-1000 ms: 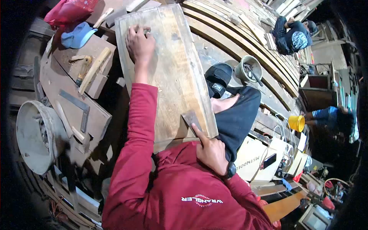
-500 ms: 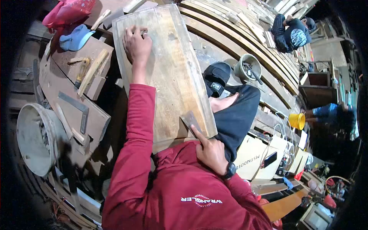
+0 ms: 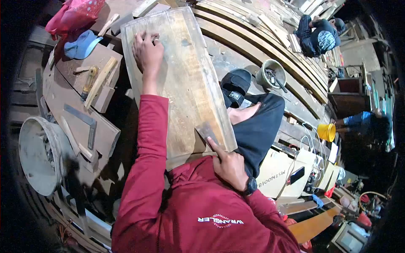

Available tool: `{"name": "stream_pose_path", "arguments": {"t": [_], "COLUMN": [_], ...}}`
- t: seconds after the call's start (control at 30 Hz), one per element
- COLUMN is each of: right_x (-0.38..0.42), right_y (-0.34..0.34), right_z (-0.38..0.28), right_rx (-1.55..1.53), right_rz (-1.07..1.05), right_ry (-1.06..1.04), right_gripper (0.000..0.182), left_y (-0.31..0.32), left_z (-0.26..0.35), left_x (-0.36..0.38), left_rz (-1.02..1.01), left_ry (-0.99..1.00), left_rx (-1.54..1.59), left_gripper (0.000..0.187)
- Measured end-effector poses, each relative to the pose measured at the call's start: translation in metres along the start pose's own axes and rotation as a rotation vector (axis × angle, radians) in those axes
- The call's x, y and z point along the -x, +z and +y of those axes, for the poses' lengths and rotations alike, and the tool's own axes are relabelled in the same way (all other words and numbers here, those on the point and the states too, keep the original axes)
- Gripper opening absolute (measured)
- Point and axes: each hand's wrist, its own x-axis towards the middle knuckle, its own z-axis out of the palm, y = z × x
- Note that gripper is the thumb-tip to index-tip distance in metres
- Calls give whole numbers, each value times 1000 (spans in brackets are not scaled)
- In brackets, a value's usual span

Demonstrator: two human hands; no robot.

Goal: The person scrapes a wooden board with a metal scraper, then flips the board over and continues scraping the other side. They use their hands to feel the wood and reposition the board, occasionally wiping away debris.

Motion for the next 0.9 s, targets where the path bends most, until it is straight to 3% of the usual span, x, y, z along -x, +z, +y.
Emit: {"name": "stream_pose_path", "arguments": {"t": [0.27, 0.37, 0.6, 0.77, 0.9], "right_x": [10, -12, -7, -4, -41], "right_y": [-1, 28, -4, 4, 17], "right_z": [-2, 8, -7, -4, -3], "right_rx": [117, -29, 2, -37, -11], "right_rz": [-47, 168, -25, 0, 96], "right_ry": [-8, -118, 29, 50, -81], "right_gripper": [75, 75, 71, 70, 75], "left_y": [10, 6, 8, 3, 2], "left_z": [-5, 1, -3, 0, 5], "left_x": [1, 0, -1, -1, 0], "left_rz": [29, 8, -4, -20, -4], "left_ry": [19, 8, -9, 8, -13], "left_rx": [-25, -9, 11, -13, 1], "left_gripper": [22, 21, 22, 23, 21]}}
